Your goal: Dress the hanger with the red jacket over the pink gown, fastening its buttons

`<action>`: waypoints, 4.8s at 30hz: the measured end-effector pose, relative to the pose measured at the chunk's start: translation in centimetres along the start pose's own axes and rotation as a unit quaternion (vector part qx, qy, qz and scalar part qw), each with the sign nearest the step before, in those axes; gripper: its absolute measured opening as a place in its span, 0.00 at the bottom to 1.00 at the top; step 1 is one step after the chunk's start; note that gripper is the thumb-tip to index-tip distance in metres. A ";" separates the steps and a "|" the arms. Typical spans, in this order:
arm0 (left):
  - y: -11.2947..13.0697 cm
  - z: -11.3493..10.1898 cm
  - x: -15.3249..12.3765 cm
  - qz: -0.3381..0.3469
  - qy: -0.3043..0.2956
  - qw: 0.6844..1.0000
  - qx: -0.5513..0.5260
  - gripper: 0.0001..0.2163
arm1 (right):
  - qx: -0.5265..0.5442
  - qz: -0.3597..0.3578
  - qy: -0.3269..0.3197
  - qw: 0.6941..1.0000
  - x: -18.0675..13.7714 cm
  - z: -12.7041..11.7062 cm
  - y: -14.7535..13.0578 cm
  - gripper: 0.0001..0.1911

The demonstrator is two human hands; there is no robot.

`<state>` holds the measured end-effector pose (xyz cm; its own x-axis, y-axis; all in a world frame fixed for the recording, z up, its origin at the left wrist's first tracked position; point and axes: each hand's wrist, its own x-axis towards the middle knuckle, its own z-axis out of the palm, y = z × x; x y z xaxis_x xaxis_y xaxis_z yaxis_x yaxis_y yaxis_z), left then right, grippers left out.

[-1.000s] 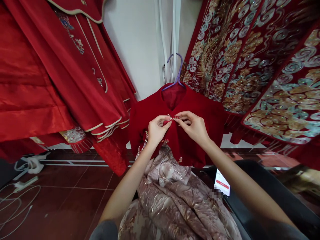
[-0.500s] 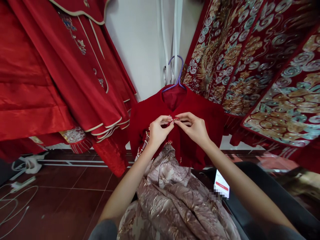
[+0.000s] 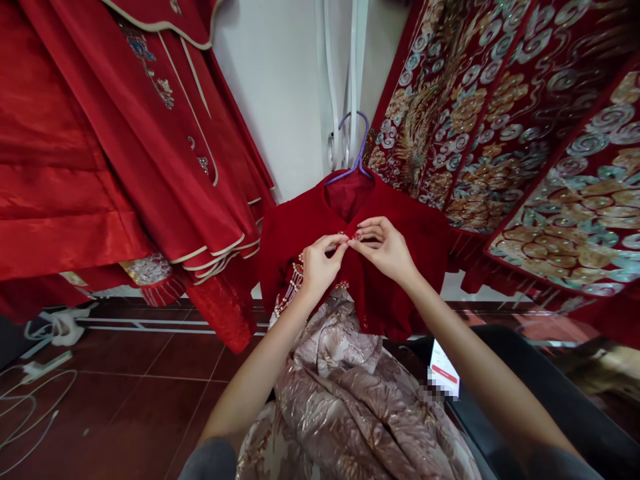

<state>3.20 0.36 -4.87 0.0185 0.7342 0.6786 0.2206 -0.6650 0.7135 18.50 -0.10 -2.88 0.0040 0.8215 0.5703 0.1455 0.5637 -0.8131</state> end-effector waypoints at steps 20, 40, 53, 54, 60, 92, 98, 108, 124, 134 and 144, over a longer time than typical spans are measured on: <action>0.1 -0.1 0.3 -0.009 -0.013 0.999 -0.029 0.07 | -0.004 0.000 -0.008 1.000 0.5 -0.6 -0.3 0.23; 0.6 0.3 -2.2 -0.161 0.004 0.930 -0.329 0.14 | -0.010 0.011 0.023 1.000 -5.7 1.8 2.8 0.25; -0.6 0.3 -6.5 -0.373 0.039 0.811 -0.449 0.20 | 0.036 0.064 -0.003 0.997 -9.6 -0.4 0.3 0.10; -0.6 0.3 -6.8 -0.375 0.044 0.809 -0.450 0.18 | 0.022 0.063 -0.013 0.998 -9.9 -0.1 0.1 0.10; -0.2 -0.1 -7.3 -0.306 0.064 0.887 -0.341 0.12 | 0.062 0.079 -0.038 0.994 -10.0 2.8 -0.1 0.15; -2.8 -3.6 -6.4 -0.184 0.156 0.961 -0.136 0.16 | 0.061 0.068 0.041 0.995 -4.9 8.9 3.6 0.18; -2.7 -3.3 -5.9 -0.180 0.165 0.957 -0.158 0.14 | 0.056 0.052 0.051 0.996 -4.8 9.1 3.5 0.18; -2.5 -3.7 -5.7 -0.187 0.163 0.958 -0.144 0.12 | 0.025 0.030 0.060 0.997 -4.6 9.4 3.5 0.17; -3.2 -4.7 -5.4 -0.142 0.116 0.980 -0.081 0.10 | -0.001 -0.008 0.024 1.000 -4.2 9.0 3.6 0.16; -4.2 -3.2 -12.7 -0.214 0.127 0.967 -0.060 0.12 | -0.054 0.095 -0.075 0.991 -10.9 3.8 3.5 0.11; -4.5 -3.7 -13.2 -0.218 0.131 0.966 0.037 0.31 | -0.050 0.121 -0.069 0.989 -12.2 4.7 5.8 0.12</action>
<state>-1.64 -6.86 -16.44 -0.3385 0.8760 0.3435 0.2215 -0.2806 0.9339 14.66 -6.40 -15.08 -0.0842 0.9393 0.3327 0.2537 0.3431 -0.9044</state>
